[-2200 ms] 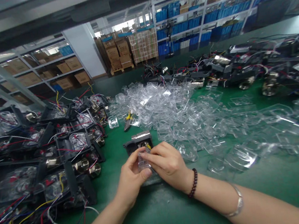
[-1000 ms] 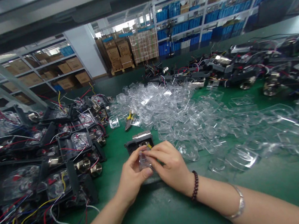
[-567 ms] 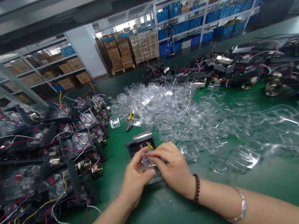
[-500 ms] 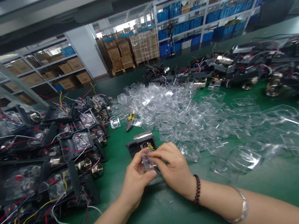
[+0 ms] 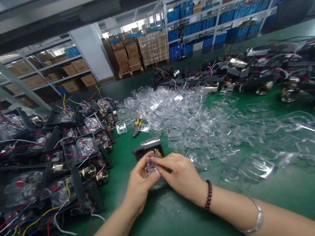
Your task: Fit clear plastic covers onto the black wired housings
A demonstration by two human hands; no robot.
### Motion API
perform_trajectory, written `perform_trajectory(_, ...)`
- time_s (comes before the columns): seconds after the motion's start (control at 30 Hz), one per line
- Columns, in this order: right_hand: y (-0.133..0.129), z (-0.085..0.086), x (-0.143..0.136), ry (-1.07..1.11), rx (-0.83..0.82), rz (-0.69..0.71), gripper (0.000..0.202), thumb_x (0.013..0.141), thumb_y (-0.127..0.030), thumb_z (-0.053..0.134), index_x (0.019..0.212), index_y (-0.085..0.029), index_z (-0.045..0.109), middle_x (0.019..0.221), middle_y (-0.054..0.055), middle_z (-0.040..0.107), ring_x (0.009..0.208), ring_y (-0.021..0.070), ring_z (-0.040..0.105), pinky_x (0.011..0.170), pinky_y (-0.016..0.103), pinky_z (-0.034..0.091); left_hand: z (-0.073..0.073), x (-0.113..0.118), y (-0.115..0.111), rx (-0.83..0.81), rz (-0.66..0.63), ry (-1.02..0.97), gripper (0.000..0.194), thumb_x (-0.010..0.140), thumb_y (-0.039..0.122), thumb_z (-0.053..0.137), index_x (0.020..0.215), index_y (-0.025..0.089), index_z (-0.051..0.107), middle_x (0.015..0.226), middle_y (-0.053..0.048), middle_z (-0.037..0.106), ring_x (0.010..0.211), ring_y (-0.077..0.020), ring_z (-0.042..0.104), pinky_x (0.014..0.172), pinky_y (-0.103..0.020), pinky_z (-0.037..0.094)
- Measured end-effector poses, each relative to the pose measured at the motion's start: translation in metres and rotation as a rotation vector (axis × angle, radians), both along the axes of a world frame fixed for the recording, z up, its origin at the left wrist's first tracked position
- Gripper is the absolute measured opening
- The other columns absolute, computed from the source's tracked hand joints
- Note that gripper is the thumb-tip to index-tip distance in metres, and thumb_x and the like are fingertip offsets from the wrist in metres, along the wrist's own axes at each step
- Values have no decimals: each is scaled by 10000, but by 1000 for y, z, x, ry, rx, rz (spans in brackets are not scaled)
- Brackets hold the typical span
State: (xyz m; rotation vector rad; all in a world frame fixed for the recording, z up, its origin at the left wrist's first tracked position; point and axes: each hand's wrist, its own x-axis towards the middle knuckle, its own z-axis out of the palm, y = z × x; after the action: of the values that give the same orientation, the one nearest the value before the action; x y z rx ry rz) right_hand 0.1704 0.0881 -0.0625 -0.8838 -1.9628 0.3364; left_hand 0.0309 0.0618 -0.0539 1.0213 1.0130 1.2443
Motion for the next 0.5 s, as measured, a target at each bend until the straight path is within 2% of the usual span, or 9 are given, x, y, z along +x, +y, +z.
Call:
perform_trajectory(0.13,-4,3,-1,110,8,-48,158,802,-158,573,886,-206,698,755,38,718,682,164,645,645,289,506,1,-1,0,34,-40,59,686,530,439,793,1136,203,576,1119,-74,557,1089,-273,510,943,-346,389)
perform_trajectory(0.3,-6,5,-1,185,-40,-75,141,777,-144,601,855,-210,698,737,27,707,685,157,637,641,277,504,4,0,0,25,-57,-1,710,499,401,820,1118,196,539,1069,-70,578,1003,-228,556,867,-301,431)
perform_trajectory(0.5,-8,3,-4,269,-103,-85,116,774,-152,599,813,-205,694,716,26,696,660,148,629,614,257,506,3,1,0,5,-14,-55,600,448,333,851,927,183,523,913,-30,620,836,-164,584,740,-253,451)
